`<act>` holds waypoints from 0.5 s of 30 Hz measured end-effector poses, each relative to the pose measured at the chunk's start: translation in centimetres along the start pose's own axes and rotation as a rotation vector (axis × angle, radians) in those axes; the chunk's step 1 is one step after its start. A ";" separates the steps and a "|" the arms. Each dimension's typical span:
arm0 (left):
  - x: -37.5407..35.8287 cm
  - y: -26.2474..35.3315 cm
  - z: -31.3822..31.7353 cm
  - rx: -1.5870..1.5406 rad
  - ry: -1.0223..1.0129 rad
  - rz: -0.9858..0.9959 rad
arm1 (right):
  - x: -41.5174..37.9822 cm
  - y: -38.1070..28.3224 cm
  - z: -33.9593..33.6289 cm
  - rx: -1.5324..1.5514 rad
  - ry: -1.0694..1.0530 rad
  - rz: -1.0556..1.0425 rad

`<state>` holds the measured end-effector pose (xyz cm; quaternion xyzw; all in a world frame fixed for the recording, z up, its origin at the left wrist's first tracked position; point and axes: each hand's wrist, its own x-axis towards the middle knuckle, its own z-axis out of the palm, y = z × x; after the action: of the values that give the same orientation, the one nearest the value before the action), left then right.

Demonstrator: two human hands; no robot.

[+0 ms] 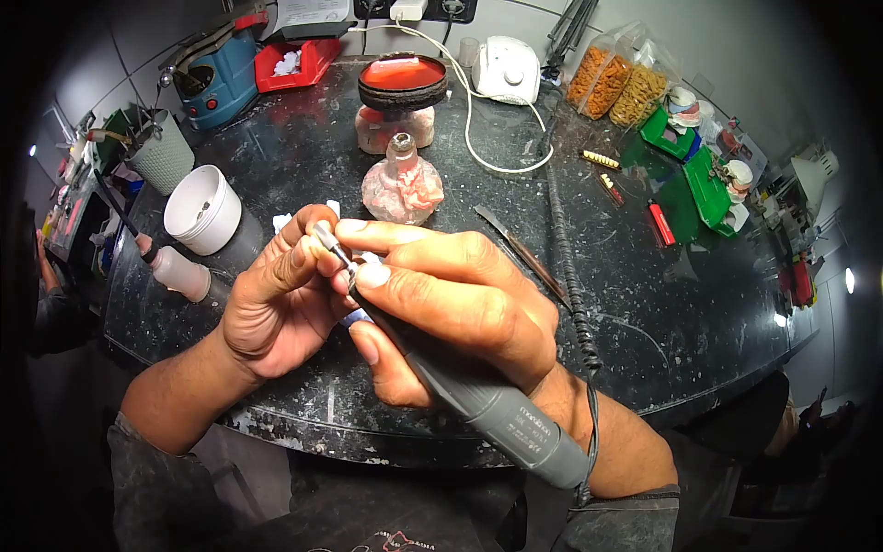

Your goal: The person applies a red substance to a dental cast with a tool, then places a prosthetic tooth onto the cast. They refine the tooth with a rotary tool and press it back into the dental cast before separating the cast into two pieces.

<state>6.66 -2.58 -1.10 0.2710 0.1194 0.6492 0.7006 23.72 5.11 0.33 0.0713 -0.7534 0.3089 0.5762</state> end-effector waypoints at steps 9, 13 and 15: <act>0.0 0.2 0.0 -0.020 -0.059 -0.004 | -0.4 0.2 0.1 0.009 -0.031 -0.003; 0.0 0.3 -0.1 -0.023 -0.077 -0.017 | -0.3 -0.1 0.2 0.014 -0.014 -0.004; 0.1 0.3 -0.1 -0.006 -0.085 -0.013 | -0.1 -0.4 0.1 0.009 -0.025 0.029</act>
<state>6.30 -2.49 -1.01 0.2952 0.0896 0.6329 0.7101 23.88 4.72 0.35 0.0667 -0.7599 0.3199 0.5619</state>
